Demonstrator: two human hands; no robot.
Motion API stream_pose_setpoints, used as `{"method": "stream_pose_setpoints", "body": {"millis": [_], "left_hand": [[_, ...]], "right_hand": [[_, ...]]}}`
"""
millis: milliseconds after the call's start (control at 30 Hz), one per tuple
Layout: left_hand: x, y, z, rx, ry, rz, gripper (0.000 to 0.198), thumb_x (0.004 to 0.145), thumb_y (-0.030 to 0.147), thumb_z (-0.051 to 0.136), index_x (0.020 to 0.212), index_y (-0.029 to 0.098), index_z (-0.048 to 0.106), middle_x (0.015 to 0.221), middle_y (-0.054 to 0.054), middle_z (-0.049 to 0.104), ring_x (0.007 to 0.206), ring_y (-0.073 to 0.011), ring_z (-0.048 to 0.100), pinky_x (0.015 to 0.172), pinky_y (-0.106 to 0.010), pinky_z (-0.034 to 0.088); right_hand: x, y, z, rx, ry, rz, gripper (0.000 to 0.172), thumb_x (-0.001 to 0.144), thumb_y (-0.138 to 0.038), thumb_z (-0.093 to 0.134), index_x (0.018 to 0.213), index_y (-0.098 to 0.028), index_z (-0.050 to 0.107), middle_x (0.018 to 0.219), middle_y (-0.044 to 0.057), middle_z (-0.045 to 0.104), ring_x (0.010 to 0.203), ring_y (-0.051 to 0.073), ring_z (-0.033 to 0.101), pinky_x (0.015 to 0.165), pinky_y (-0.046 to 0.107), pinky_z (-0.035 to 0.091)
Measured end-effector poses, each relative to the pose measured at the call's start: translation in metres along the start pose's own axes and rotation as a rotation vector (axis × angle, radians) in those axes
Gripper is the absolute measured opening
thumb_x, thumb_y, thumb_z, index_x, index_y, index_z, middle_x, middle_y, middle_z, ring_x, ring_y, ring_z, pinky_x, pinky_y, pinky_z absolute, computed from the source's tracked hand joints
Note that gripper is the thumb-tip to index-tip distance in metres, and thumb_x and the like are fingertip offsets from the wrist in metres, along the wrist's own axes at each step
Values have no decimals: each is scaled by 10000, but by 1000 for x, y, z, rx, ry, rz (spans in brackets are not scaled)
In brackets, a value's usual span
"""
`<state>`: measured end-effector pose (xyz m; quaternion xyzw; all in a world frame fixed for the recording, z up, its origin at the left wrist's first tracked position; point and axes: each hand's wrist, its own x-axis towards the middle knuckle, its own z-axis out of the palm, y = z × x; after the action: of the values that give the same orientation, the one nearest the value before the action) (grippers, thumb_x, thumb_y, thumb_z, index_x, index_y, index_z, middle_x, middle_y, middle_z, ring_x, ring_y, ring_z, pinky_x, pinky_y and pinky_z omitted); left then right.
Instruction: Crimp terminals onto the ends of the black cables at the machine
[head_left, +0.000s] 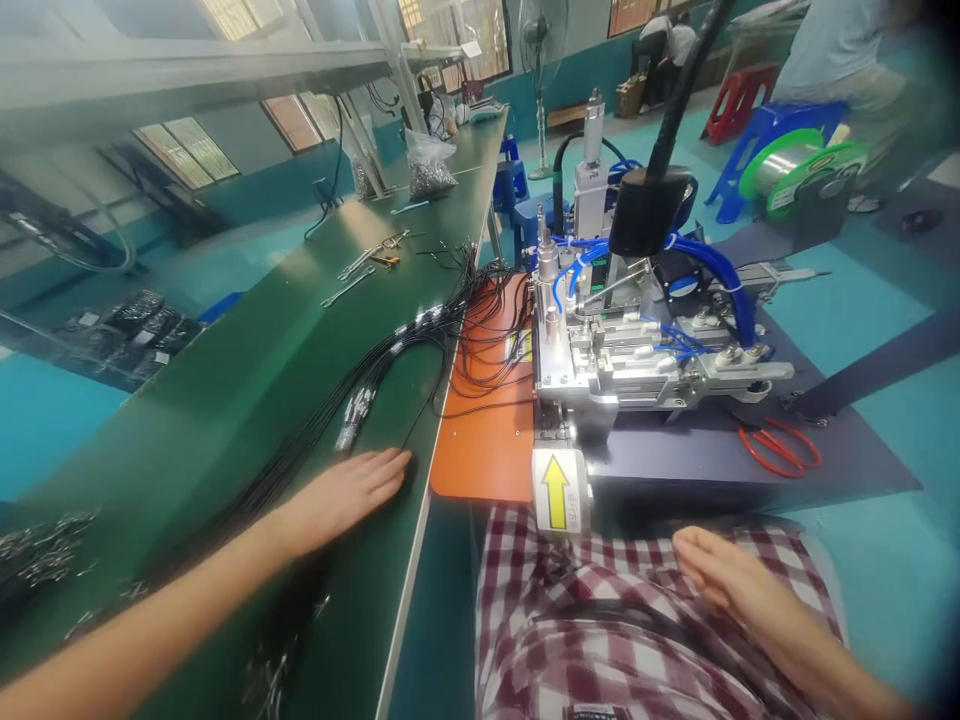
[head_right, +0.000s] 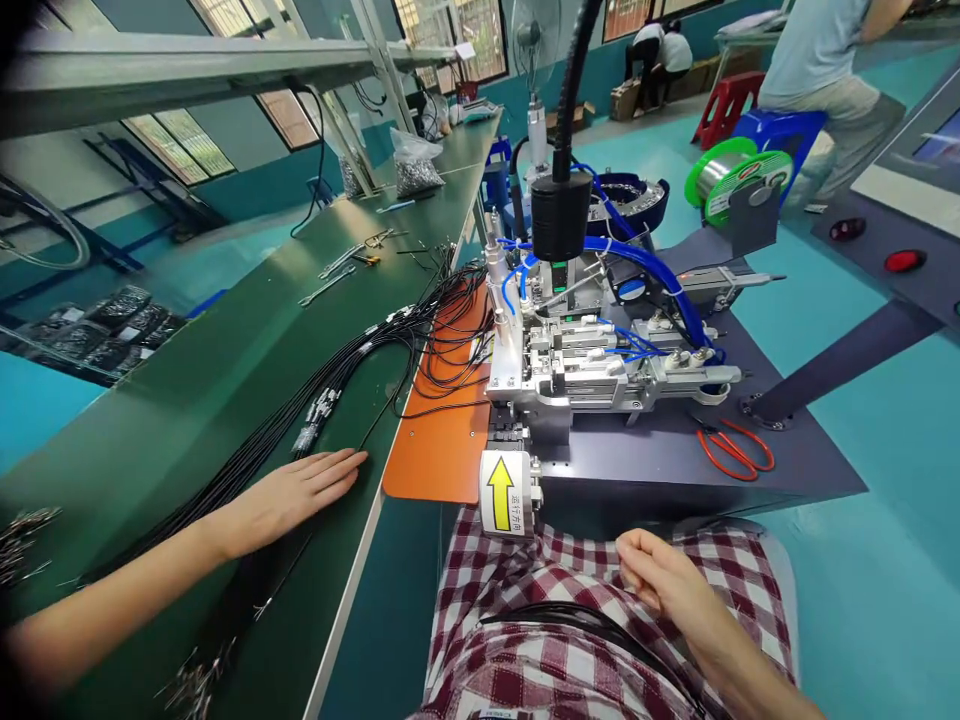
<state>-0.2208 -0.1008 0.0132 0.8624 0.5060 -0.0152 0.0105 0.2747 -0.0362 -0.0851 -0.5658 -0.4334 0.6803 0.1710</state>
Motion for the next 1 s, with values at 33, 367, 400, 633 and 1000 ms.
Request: {"method": "stream_pose_setpoints", "body": {"millis": [33,367,400,633,1000], "left_hand": [[-2,-2,1,4,-26,53,376,917,75,464,1114,278,711,1388,-53,660,1301,-181,591,1113,-341,447],[83,43,29,32,365,154,403,970,82,415,1342,160,547,1159,-160,725,1080,-228,691,954,-390,576],[92,52,30,19,409,162,422,968,75,421,1369,161,523,1159,-160,723,1078,-229,689,946,-386,578],[129,113,30,-34,555,240,389,990,97,440,1368,149,514,1087,-144,740,1017,-215,699,891,-338,590],[108,-31,3,30,604,-519,530,972,514,435,1118,65,676,912,-164,708,1141,-432,637,862,-586,516]], "right_hand": [[0,-6,-1,-3,-3,-8,478,763,-642,645,662,-221,441,614,-49,403,543,105,237,559,287,237],[-25,-70,13,-103,-39,-135,499,799,-714,604,762,-222,525,619,-46,442,532,112,300,530,278,244],[-27,-75,19,-95,-93,-148,521,810,-733,581,800,-213,552,650,-35,490,533,108,331,542,277,261],[-26,-98,62,20,-588,-88,610,896,-733,440,1034,-159,597,710,31,670,446,83,387,488,255,261],[-20,-104,73,52,-668,-78,391,962,-539,496,951,-154,565,522,-74,483,465,67,349,498,210,266]]}}
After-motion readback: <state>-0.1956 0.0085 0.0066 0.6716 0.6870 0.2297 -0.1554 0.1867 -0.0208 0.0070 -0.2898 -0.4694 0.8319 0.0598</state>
